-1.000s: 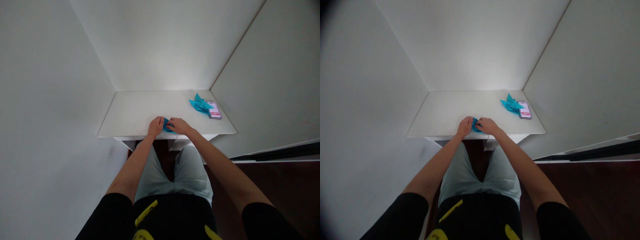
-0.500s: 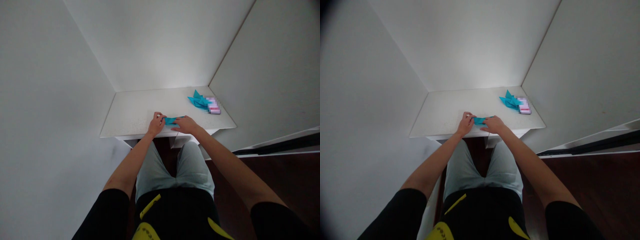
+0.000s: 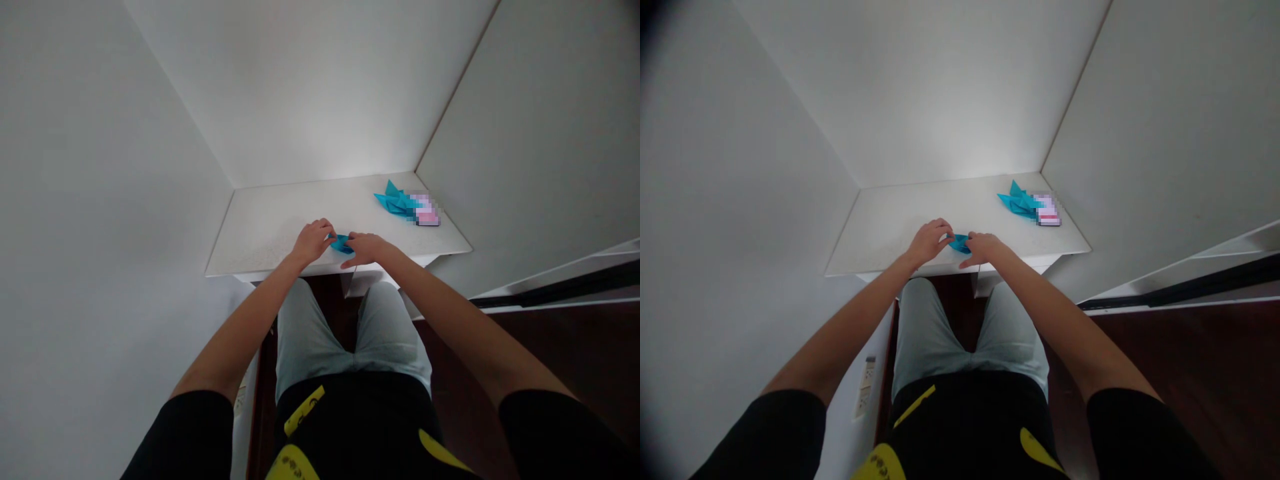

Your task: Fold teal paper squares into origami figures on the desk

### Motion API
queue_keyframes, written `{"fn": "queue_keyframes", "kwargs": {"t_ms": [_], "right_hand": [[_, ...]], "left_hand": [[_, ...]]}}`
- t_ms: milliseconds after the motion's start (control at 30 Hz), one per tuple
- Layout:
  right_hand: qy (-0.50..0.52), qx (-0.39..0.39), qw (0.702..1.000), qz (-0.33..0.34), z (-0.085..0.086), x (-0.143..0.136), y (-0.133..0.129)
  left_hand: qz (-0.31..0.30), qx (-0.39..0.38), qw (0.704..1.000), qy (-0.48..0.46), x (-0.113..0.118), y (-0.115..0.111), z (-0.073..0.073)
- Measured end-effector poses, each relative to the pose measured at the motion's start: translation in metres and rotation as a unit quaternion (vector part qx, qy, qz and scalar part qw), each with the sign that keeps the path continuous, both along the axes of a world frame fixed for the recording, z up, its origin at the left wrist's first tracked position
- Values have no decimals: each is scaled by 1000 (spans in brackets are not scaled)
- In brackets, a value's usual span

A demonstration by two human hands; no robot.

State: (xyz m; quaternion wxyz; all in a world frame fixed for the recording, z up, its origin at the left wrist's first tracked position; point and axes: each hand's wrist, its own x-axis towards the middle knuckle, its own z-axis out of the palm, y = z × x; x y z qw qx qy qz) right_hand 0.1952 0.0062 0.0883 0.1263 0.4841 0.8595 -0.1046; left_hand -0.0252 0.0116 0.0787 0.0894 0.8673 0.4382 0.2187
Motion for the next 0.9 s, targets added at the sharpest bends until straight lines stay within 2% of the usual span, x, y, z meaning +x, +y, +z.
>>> {"fn": "queue_keyframes", "kwargs": {"t_ms": [133,267,433,600,700,800,833,900], "right_hand": [[24,-9,1000,-4,1,4,9],[113,-41,993,-2,8,11,3],[310,-93,946,-20,16,20,-20],[381,-88,920,-37,15,20,-39],[424,-55,900,-79,19,18,-45],[507,-30,851,-133,25,15,-49],[543,-42,825,-153,27,14,-51],[610,-85,764,-192,28,11,-55]], "left_hand": [[-9,-15,999,-43,-6,-4,-4],[-12,-22,996,-80,-9,-13,-4],[-41,-54,987,-149,-4,-26,12],[-60,-63,982,-168,7,-36,29],[-29,-33,979,-198,13,-42,28],[-12,-67,951,-303,18,-48,17],[-12,-108,929,-353,20,-51,12],[-12,-213,864,-456,26,-55,1]]}}
